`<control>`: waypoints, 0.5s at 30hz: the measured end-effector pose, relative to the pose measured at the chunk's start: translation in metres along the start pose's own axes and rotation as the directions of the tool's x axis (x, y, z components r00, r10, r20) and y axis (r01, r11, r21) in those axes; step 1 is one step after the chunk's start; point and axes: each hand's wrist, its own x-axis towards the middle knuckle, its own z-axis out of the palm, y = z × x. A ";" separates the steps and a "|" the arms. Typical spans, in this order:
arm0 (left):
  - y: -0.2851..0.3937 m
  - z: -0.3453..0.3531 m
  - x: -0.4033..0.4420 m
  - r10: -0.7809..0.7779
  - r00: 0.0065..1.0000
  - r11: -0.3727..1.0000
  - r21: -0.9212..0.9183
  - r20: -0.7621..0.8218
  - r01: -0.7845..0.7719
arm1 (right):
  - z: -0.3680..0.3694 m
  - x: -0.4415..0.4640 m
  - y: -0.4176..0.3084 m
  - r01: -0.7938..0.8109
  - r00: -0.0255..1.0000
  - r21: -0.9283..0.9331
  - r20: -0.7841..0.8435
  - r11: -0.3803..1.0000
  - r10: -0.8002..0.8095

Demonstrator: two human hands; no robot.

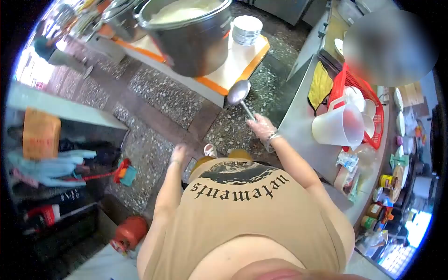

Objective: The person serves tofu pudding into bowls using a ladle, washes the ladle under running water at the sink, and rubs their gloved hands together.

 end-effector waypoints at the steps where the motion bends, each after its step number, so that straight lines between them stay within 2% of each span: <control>1: 0.060 0.033 0.012 0.103 0.983 0.989 0.094 0.149 -0.118 | -0.009 0.021 0.003 0.018 0.996 0.102 -0.093 0.995 -0.009; 2: 0.141 0.073 -0.010 0.101 0.965 0.986 0.107 0.243 -0.130 | -0.022 0.037 0.002 0.055 0.985 0.199 -0.171 0.979 -0.021; 4: 0.240 0.133 -0.022 0.264 0.850 0.892 0.221 0.455 -0.395 | -0.053 0.059 -0.026 0.117 0.960 0.391 -0.278 0.913 -0.004; 5: 0.274 0.162 -0.025 0.412 0.758 0.791 0.214 0.505 -0.573 | -0.071 0.069 -0.043 0.165 0.962 0.587 -0.272 0.793 0.002; 6: 0.292 0.186 -0.010 0.543 0.608 0.647 0.173 0.579 -0.742 | -0.084 0.085 -0.055 0.219 0.948 0.627 -0.318 0.747 -0.010; 7: 0.340 0.206 -0.035 0.479 0.612 0.726 0.109 0.629 -0.679 | -0.097 0.106 -0.066 0.276 0.932 0.660 -0.361 0.698 -0.027; 8: 0.367 0.223 -0.038 0.596 0.510 0.638 0.021 0.620 -0.770 | -0.109 0.127 -0.082 0.359 0.908 0.673 -0.411 0.647 -0.077; 9: 0.413 0.231 -0.053 0.484 0.543 0.607 0.184 0.686 -0.773 | -0.121 0.150 -0.096 0.437 0.882 0.679 -0.451 0.590 -0.134; 10: 0.432 0.244 -0.039 0.578 0.473 0.518 0.150 0.665 -0.842 | -0.130 0.181 -0.099 0.534 0.843 0.687 -0.479 0.493 -0.246; 11: 0.448 0.256 -0.026 0.661 0.395 0.414 0.129 0.638 -0.901 | -0.144 0.205 -0.112 0.580 0.814 0.663 -0.488 0.473 -0.315; 13: 0.482 0.278 0.001 0.752 0.425 0.444 0.090 0.503 -0.891 | -0.187 0.236 -0.157 0.528 0.837 0.733 -0.363 0.429 -0.409; 15: 0.524 0.299 0.013 0.776 0.479 0.522 0.007 0.409 -0.853 | -0.228 0.282 -0.174 0.527 0.800 0.751 -0.282 0.397 -0.529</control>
